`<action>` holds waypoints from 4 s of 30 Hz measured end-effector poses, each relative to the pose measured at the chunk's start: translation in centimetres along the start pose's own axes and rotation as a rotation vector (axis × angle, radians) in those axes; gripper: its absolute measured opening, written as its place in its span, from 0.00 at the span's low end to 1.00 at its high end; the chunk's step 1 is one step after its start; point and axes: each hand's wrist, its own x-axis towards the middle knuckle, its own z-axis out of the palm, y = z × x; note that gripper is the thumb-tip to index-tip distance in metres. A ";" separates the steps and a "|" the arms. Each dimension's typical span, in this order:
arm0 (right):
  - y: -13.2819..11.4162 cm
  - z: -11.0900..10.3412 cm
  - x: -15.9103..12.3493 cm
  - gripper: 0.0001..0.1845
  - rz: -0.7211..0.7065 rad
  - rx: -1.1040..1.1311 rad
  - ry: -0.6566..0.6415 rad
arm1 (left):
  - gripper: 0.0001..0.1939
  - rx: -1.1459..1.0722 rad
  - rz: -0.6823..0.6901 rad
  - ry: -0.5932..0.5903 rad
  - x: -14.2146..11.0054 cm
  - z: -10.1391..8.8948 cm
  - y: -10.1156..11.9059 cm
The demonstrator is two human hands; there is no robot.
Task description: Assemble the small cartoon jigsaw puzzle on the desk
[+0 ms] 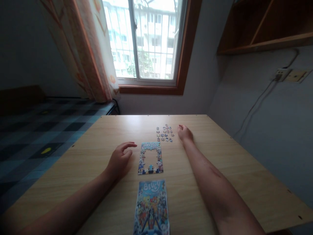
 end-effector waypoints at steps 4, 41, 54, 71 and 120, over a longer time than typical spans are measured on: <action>-0.9 0.6 1.4 0.21 0.133 0.022 0.090 | 0.18 0.001 -0.003 0.004 0.0 0.1 -0.1; -6.7 4.1 -0.9 0.11 -0.336 -0.309 -0.008 | 0.17 -0.033 -0.092 -0.034 -0.3 -0.1 0.6; -7.0 4.6 -1.2 0.09 -0.285 -0.324 -0.043 | 0.17 -0.017 -0.087 -0.036 -0.3 -0.1 0.6; -8.9 1.6 0.8 0.13 -0.225 0.489 -0.086 | 0.17 -0.038 -0.081 -0.014 -0.3 0.0 0.3; -5.8 -3.6 -16.6 0.04 -1.066 0.260 -0.453 | 0.04 0.076 0.442 -0.366 -1.9 -0.2 2.9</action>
